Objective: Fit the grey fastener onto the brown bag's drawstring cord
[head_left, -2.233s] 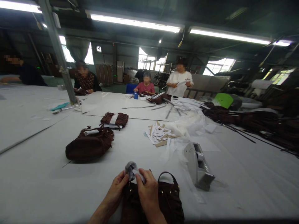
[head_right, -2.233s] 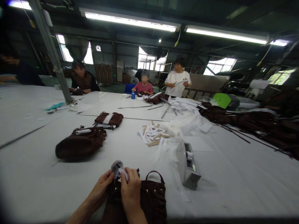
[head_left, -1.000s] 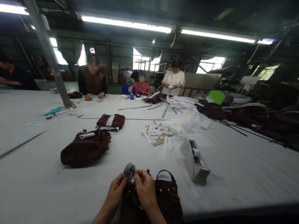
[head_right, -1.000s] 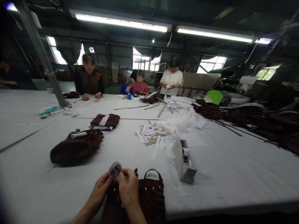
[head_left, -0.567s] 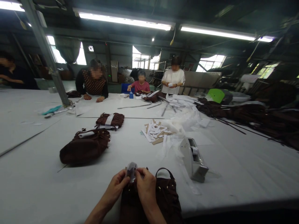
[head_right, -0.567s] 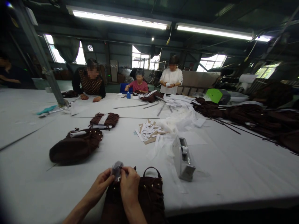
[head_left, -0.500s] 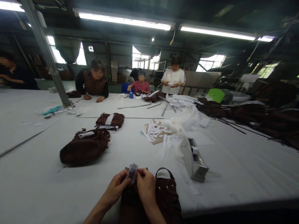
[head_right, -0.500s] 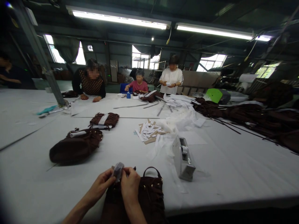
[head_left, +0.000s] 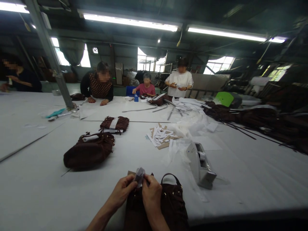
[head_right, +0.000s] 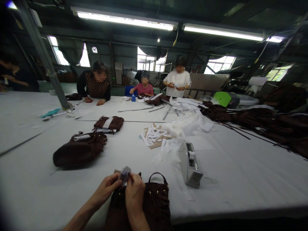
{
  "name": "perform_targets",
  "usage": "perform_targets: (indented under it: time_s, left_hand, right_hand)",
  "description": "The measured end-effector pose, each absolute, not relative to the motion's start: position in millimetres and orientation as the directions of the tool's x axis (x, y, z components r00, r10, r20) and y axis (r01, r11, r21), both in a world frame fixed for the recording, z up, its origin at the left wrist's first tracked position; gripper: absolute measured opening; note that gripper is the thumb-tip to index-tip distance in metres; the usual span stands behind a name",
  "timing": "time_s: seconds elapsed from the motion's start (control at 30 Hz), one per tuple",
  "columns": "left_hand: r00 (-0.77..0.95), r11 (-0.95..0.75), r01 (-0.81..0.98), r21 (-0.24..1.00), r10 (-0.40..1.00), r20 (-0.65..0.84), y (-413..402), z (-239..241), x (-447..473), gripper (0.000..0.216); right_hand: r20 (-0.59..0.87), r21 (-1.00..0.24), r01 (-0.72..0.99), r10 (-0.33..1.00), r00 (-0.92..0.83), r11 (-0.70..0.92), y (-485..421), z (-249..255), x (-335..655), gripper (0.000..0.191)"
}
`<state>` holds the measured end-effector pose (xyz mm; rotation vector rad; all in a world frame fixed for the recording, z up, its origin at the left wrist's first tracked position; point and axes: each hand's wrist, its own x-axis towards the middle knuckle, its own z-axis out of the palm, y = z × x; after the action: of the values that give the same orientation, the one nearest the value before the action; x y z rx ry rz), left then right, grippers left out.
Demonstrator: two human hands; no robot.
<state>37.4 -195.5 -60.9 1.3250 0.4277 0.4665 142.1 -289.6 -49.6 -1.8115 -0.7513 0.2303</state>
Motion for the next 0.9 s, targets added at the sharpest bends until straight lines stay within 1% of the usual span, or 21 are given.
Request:
perform_targets:
  time_s: [0.03,0.1,0.23,0.37,0.4,0.47,0.53,0.6,0.67,0.77,0.83,0.9]
  left_hand:
    - [0.830,0.172,-0.082,0.982,0.557,-0.028,-196.3,-60.6,37.2,0.023]
    - [0.814,0.167,-0.086,0.982,0.581,-0.028,-197.3,-61.5,35.9,0.024]
    - [0.787,0.171,-0.099,0.980,0.616,-0.028,-195.6,-64.2,34.0,0.028]
    - [0.803,0.163,-0.097,0.982,0.596,-0.019,-194.8,-63.2,34.8,0.028]
    - [0.799,0.182,-0.108,0.977,0.600,-0.023,-195.9,-63.0,34.9,0.028]
    - [0.791,0.237,-0.134,0.962,0.611,-0.040,-199.6,-63.7,34.4,0.029]
    - [0.780,0.271,-0.146,0.952,0.623,-0.058,-203.1,-66.4,32.9,0.029]
    - [0.776,0.258,-0.137,0.956,0.628,-0.059,-204.4,-69.9,30.7,0.027]
    - [0.778,0.189,-0.104,0.977,0.627,-0.038,-202.6,-72.2,28.3,0.027]
    - [0.777,-0.012,0.010,1.000,0.629,0.000,-198.5,-70.8,26.1,0.028]
    - [0.760,-0.147,0.096,0.985,0.649,0.023,-198.6,-67.9,26.4,0.027]
    - [0.725,-0.208,0.153,0.966,0.688,0.033,-201.9,-66.0,27.9,0.025]
  right_hand:
    - [0.177,-0.915,0.352,0.588,0.789,-0.198,-289.4,-49.1,142.3,0.022]
    - [0.100,-0.943,0.275,0.628,0.772,-0.188,-289.7,-48.0,143.9,0.023]
    - [-0.018,-0.982,0.141,0.802,0.597,-0.127,-291.2,-48.3,148.5,0.031]
    - [-0.116,-0.987,0.039,0.868,0.483,-0.154,-294.2,-48.0,148.8,0.036]
    - [-0.110,-0.986,0.062,0.877,0.467,-0.157,-295.6,-46.8,148.1,0.037]
    - [-0.049,-0.968,0.198,0.888,0.458,-0.156,-298.8,-43.4,146.1,0.033]
    - [0.030,-0.916,0.368,0.887,0.461,-0.160,-301.8,-39.7,144.2,0.022]
    - [0.071,-0.869,0.466,0.892,0.447,-0.165,-303.2,-37.3,144.0,0.013]
    - [0.073,-0.858,0.493,0.915,0.396,-0.145,-302.4,-36.8,146.2,0.010]
    - [0.058,-0.872,0.476,0.941,0.334,-0.115,-299.3,-38.4,151.9,0.012]
    - [0.050,-0.887,0.448,0.938,0.344,-0.117,-297.8,-39.9,154.7,0.016]
    - [0.052,-0.899,0.422,0.928,0.369,-0.117,-297.8,-41.9,155.9,0.021]
